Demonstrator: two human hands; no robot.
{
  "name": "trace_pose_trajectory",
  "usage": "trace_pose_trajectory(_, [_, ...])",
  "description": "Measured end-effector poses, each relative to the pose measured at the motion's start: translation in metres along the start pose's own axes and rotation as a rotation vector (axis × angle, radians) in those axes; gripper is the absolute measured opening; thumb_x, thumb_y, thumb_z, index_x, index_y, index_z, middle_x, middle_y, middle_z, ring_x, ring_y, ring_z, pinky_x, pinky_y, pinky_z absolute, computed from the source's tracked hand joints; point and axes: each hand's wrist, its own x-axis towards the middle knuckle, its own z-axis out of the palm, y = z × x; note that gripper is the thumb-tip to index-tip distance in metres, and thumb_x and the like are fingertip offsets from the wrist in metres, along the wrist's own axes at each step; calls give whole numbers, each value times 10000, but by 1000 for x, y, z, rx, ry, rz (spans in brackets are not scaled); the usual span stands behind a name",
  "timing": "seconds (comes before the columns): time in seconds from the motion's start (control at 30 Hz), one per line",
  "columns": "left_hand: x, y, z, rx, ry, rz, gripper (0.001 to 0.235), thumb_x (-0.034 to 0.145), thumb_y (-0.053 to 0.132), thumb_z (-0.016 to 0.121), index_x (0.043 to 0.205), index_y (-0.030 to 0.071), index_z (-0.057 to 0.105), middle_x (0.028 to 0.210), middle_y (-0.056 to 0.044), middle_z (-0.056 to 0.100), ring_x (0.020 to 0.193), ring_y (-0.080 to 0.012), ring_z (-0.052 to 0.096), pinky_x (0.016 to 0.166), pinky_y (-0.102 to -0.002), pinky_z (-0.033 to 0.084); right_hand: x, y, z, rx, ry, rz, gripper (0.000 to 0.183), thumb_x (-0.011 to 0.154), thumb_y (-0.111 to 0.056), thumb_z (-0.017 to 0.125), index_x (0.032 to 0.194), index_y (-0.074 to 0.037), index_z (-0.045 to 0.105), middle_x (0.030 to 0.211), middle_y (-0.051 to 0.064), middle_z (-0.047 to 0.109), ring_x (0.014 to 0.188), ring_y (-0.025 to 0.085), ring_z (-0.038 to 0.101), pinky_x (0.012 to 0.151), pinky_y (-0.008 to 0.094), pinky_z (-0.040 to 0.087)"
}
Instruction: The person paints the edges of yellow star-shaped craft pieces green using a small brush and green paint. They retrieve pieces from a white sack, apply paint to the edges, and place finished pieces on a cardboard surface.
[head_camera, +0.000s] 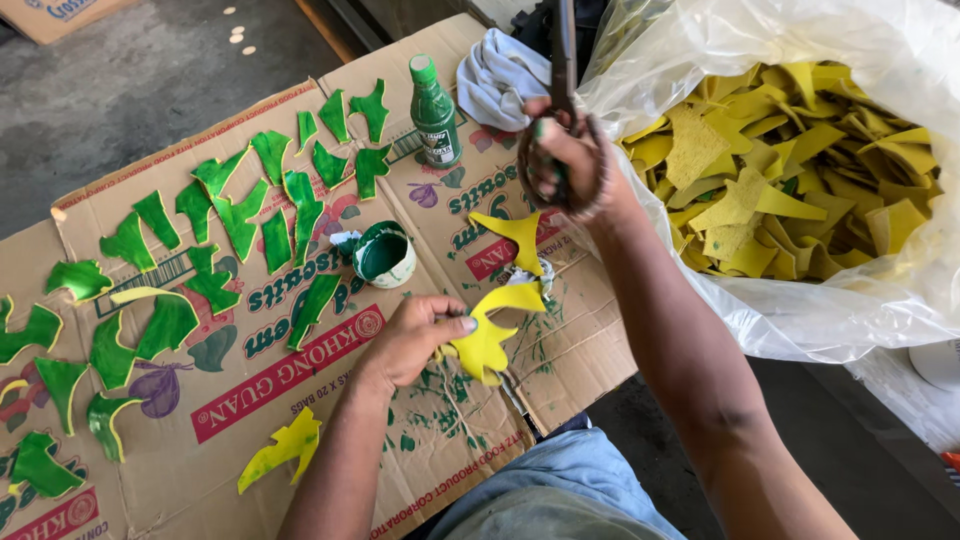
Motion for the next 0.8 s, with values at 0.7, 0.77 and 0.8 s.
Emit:
trace_pose_trajectory(0.7, [34,62,57,135,-124,215,160,861,81,818,964,-29,763,865,-32,751,797,-76,670,719,-242,560,-196,12,-2,-500,-127,398,453,1007,-411,600,1227,-15,601,941,21,613,845,86,562,751,250,466])
trace_pose_trajectory(0.77, [34,55,59,115,-36,293,261,845,89,793,1074,31,681,929,-8,726,835,-61,674,709,-239,593,-196,23,-6,-447,-2,435,406,991,-388,651,1102,2,638,780,24,592,656,89,546,560,251,437])
trace_pose_trajectory(0.8, [35,50,59,103,9,332,325,837,93,781,1129,62,642,961,5,714,853,-53,676,703,-238,610,-194,28,-7,-425,68,432,411,998,-391,657,1059,15,637,733,40,594,600,100,538,518,254,420])
